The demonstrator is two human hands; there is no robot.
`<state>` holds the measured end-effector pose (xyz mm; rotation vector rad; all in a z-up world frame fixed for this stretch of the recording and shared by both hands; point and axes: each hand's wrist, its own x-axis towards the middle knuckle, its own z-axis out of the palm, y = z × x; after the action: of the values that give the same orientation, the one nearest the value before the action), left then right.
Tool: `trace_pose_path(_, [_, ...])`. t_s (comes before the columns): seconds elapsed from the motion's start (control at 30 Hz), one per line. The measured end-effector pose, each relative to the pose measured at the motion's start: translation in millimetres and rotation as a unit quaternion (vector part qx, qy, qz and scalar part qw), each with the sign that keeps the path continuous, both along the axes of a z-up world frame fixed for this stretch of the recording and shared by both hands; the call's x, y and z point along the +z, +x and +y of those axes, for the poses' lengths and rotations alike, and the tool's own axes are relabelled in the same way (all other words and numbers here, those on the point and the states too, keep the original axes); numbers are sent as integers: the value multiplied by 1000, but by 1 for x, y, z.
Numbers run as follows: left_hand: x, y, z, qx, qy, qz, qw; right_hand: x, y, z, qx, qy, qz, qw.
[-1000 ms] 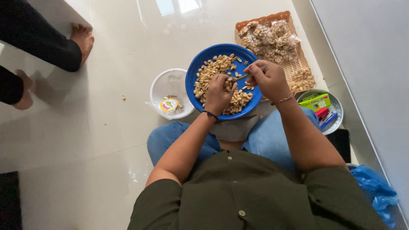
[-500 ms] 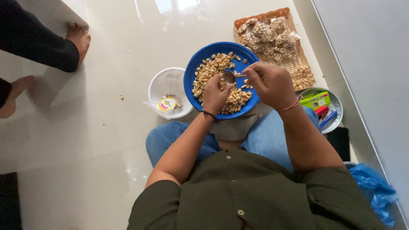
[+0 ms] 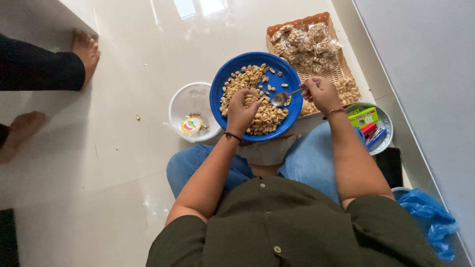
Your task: Sorting and cleaning peanuts in a bowl by hand and using a spoon to stir.
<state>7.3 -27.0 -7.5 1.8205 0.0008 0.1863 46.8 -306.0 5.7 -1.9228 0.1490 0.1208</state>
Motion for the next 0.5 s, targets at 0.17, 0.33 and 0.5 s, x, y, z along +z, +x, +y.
trace_pose_path(0.17, [-4,6,-2,1,9,4,1000,-28,5,22,2,92,86,992])
trace_pose_path(0.33, [1,4,-1,-1,16,31,999,-61,17,3,-2,169,138,976])
trace_pose_path(0.5, [5,3,2,-6,4,44,999,-39,18,-19,-26,210,131,969])
